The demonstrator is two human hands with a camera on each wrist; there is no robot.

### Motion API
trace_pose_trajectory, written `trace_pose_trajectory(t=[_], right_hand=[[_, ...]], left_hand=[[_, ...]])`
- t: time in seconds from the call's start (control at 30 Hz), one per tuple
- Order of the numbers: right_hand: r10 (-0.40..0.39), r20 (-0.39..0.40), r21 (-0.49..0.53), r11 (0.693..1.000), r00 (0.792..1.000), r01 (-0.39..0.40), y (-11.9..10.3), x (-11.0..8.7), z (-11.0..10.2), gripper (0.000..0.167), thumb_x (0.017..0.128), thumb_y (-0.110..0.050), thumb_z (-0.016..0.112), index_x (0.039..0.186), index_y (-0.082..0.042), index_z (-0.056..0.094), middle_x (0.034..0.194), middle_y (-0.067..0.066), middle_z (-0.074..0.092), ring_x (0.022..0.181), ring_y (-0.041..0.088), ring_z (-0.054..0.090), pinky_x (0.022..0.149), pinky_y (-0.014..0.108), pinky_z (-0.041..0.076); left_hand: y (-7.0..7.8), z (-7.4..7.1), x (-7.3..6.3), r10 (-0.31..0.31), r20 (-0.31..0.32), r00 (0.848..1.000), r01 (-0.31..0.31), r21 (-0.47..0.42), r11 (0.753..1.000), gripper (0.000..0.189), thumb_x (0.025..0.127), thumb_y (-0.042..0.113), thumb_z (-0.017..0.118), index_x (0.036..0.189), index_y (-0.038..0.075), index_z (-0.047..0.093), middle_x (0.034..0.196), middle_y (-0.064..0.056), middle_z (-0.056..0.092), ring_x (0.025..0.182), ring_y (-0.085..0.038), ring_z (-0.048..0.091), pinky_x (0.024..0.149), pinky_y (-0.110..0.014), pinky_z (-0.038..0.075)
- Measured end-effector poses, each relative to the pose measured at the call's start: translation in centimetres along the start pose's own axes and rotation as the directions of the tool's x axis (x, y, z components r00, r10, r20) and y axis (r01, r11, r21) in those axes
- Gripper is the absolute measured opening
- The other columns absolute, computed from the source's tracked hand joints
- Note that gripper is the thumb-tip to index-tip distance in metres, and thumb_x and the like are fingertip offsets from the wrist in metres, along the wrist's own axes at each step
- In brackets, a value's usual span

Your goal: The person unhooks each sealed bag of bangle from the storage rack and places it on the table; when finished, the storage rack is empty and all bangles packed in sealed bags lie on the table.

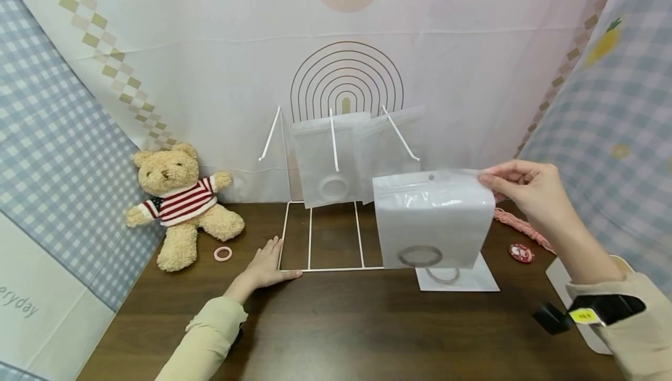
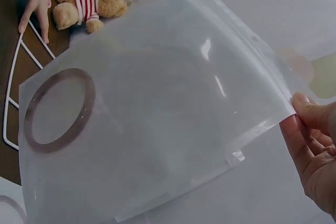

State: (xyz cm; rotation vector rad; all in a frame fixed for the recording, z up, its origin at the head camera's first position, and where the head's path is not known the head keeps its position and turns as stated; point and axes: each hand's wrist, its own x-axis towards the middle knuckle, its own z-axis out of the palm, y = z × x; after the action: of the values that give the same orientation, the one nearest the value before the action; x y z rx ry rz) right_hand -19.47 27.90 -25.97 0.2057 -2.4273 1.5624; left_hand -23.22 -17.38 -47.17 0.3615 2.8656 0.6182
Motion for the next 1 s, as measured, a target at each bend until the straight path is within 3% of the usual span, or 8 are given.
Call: trace_pose_trajectory(t=[0.13,0.23,0.37,0.5,0.67,0.8,0.9,1.0], right_hand=[[0.006,0.079,0.215,0.976,0.997,-0.022,0.9,-1.9,-1.2,0.013,0.083,-0.003,0.063,0.087,-0.012,0.072,0.073,-0.009,0.071,0.06,0.006,0.064,0.053,0.02,0.052],[-0.026,0.174,0.41,0.911,0.984,-0.048,2.1,-3.2,-2.1,0.023,0.085,0.007,0.055,0.087,-0.009,0.072,0.074,-0.002,0.072,0.058,0.008,0.065,0.048,0.019,0.05],[-0.052,0.282,0.483,0.871,0.958,-0.095,4.9,-4.4,-2.8,0.034,0.088,0.013,0.046,0.089,-0.01,0.072,0.077,-0.002,0.073,0.06,0.008,0.066,0.049,0.02,0.051],[0.017,0.333,0.448,0.877,0.943,-0.174,8.4,-5.0,-3.0,0.034,0.088,0.011,0.047,0.088,-0.013,0.072,0.082,-0.004,0.072,0.066,0.006,0.066,0.055,0.02,0.053],[0.145,0.309,0.395,0.88,0.94,-0.265,11.9,-4.7,-3.4,0.031,0.088,0.006,0.051,0.084,-0.017,0.071,0.08,-0.009,0.071,0.064,0.004,0.065,0.054,0.018,0.052],[0.19,0.32,0.339,0.892,0.928,-0.299,14.2,-4.5,-3.4,0.03,0.089,0.003,0.052,0.084,-0.021,0.07,0.08,-0.011,0.07,0.066,0.004,0.065,0.056,0.02,0.053],[0.216,0.359,0.238,0.92,0.908,-0.312,15.6,-4.8,-2.9,0.027,0.09,-0.002,0.052,0.085,-0.024,0.068,0.081,-0.012,0.07,0.069,0.005,0.066,0.059,0.023,0.055],[0.264,0.398,0.14,0.929,0.879,-0.343,16.9,-5.3,-2.3,0.021,0.091,-0.007,0.054,0.087,-0.024,0.066,0.081,-0.013,0.07,0.07,0.005,0.066,0.061,0.025,0.056]], left_hand=[[0.1,-0.2,-0.1,0.002,-0.001,1.0,-0.002,-0.006,1.0,0.101,0.075,0.05,0.066,0.14,-0.011,0.02,0.147,-0.031,0.018,0.138,-0.042,0.016,0.109,-0.058,0.016],[0.2,-0.3,-0.2,-0.002,0.001,1.0,0.002,-0.003,1.0,0.101,0.075,0.051,0.066,0.141,-0.01,0.02,0.147,-0.031,0.018,0.138,-0.042,0.015,0.11,-0.057,0.016],[0.0,-0.3,-0.2,0.005,-0.004,1.0,-0.005,0.005,1.0,0.102,0.074,0.052,0.066,0.14,-0.011,0.021,0.146,-0.032,0.019,0.137,-0.043,0.016,0.109,-0.058,0.017],[-0.1,-0.3,-0.1,0.007,-0.001,1.0,-0.007,0.006,1.0,0.103,0.074,0.055,0.064,0.14,-0.011,0.02,0.146,-0.032,0.019,0.137,-0.043,0.016,0.109,-0.058,0.017],[-0.5,-0.2,0.1,0.013,-0.002,1.0,-0.013,-0.001,1.0,0.106,0.073,0.058,0.063,0.14,-0.011,0.02,0.146,-0.032,0.018,0.137,-0.043,0.015,0.109,-0.059,0.016],[-0.7,0.1,0.2,0.022,-0.007,1.0,-0.022,0.007,1.0,0.107,0.072,0.061,0.062,0.14,-0.011,0.02,0.146,-0.032,0.018,0.137,-0.043,0.016,0.109,-0.059,0.016],[-0.7,0.1,0.3,0.034,-0.022,0.999,-0.034,-0.001,0.999,0.106,0.072,0.059,0.063,0.139,-0.012,0.022,0.145,-0.033,0.02,0.136,-0.044,0.018,0.107,-0.06,0.017],[-0.6,0.1,0.2,0.03,-0.018,0.999,-0.03,-0.005,1.0,0.104,0.073,0.056,0.065,0.139,-0.012,0.022,0.145,-0.033,0.02,0.137,-0.044,0.017,0.107,-0.06,0.017]])
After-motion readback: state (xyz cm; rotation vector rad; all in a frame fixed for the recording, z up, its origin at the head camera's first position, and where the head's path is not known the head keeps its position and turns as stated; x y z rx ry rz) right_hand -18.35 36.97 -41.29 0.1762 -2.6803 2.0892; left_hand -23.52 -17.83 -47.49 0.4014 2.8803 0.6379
